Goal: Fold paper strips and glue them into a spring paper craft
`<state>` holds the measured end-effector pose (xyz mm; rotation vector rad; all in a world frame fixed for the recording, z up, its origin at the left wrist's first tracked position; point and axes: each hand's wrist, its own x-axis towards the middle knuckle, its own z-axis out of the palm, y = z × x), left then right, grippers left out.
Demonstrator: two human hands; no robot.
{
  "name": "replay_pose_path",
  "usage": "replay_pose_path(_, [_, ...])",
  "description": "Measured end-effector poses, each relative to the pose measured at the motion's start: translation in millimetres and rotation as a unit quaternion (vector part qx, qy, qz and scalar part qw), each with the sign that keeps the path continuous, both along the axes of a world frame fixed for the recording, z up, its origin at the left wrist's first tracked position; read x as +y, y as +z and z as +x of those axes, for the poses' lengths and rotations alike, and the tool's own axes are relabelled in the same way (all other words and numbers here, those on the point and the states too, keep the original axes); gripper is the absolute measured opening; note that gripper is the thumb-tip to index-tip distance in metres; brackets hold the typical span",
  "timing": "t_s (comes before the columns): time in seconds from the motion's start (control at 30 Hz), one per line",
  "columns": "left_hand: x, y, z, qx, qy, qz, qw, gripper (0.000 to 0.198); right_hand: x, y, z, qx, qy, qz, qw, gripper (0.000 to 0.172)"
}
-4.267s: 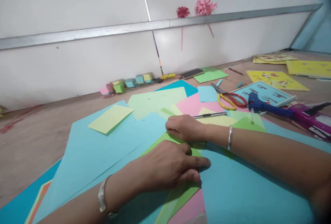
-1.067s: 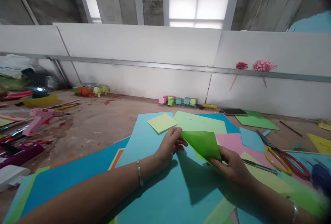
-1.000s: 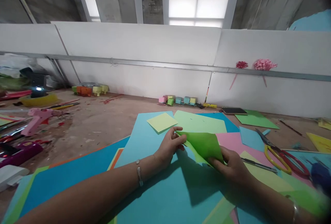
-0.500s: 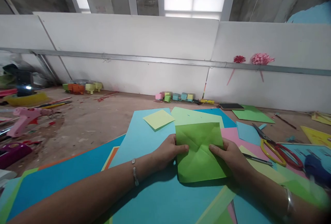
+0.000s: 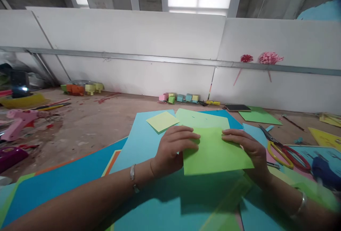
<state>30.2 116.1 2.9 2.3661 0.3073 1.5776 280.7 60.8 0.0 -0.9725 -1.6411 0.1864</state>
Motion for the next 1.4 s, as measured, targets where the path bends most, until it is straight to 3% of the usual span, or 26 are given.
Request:
replay_pose_path(0.07, [4, -5.5, 0, 0.086, 0.031, 0.130, 0.987, 0.020, 5, -5.3, 3, -0.036, 0.008, -0.009, 0.999, 0.018])
replay_pose_path(0.13, [10, -13.3, 0, 0.135, 0.040, 0.129, 0.982, 0.026, 9, -12.1, 3, -0.071, 0.027, -0.040, 0.996, 0.026])
replay_pose_path(0.23, [17, -21.6, 1, 0.108, 0.046, -0.003, 0.993, 0.023, 12, -18.0, 2, -0.083, 0.045, -0.073, 0.993, 0.037])
replay_pose_path(0.33, [19, -21.4, 0, 0.068, 0.051, -0.115, 0.990, 0.023, 11, -16.4, 0, -0.035, 0.045, -0.098, 0.994, 0.036])
replay_pose_path(0.5, [17, -14.4, 1, 0.042, 0.052, -0.222, 0.973, 0.025, 14, -9.6, 1, 0.026, 0.067, -0.166, 0.984, 0.019])
replay_pose_path(0.63, [20, -17.0, 2, -0.012, 0.051, -0.332, 0.942, 0.020, 15, -6.7, 3, 0.056, 0.026, -0.174, 0.983, 0.011])
replay_pose_path(0.77, [22, -21.7, 3, -0.093, 0.084, -0.445, 0.887, 0.024, 9, -3.2, 0, 0.088, -0.018, -0.128, 0.988, 0.011])
replay_pose_path(0.83, [20, -19.5, 5, -0.105, 0.069, -0.498, 0.858, 0.037, 6, -1.7, -1, 0.093, -0.025, -0.083, 0.992, 0.010])
replay_pose_path(0.93, [15, -11.9, 9, -0.094, -0.046, -0.604, 0.790, 0.060, 4, -2.1, -2, 0.041, 0.005, -0.022, 0.999, 0.018])
replay_pose_path(1.0, [13, -8.5, 10, -0.102, -0.123, -0.672, 0.723, 0.055, 4, -3.7, -2, -0.020, 0.044, -0.002, 0.999, 0.024])
replay_pose_path(1.07, [12, -8.9, 10, -0.125, -0.141, -0.701, 0.688, 0.043, 4, -4.8, -3, -0.052, 0.075, -0.004, 0.996, 0.029])
replay_pose_path(1.17, [14, -13.7, 9, -0.144, -0.112, -0.685, 0.706, 0.042, 4, -3.2, -6, 0.065, 0.067, -0.076, 0.993, 0.037])
replay_pose_path(1.27, [13, -17.2, 9, -0.138, -0.110, -0.671, 0.720, 0.041, 4, 1.5, -9, 0.248, 0.036, -0.229, 0.941, 0.037])
replay_pose_path(1.33, [11, -17.7, 9, -0.126, -0.114, -0.661, 0.731, 0.041, 3, 4.3, -11, 0.267, 0.053, -0.336, 0.902, 0.040])
replay_pose_path(1.4, [7, -17.5, 10, -0.115, -0.115, -0.653, 0.740, 0.039, 1, 6.2, -14, 0.226, 0.082, -0.395, 0.887, 0.049])
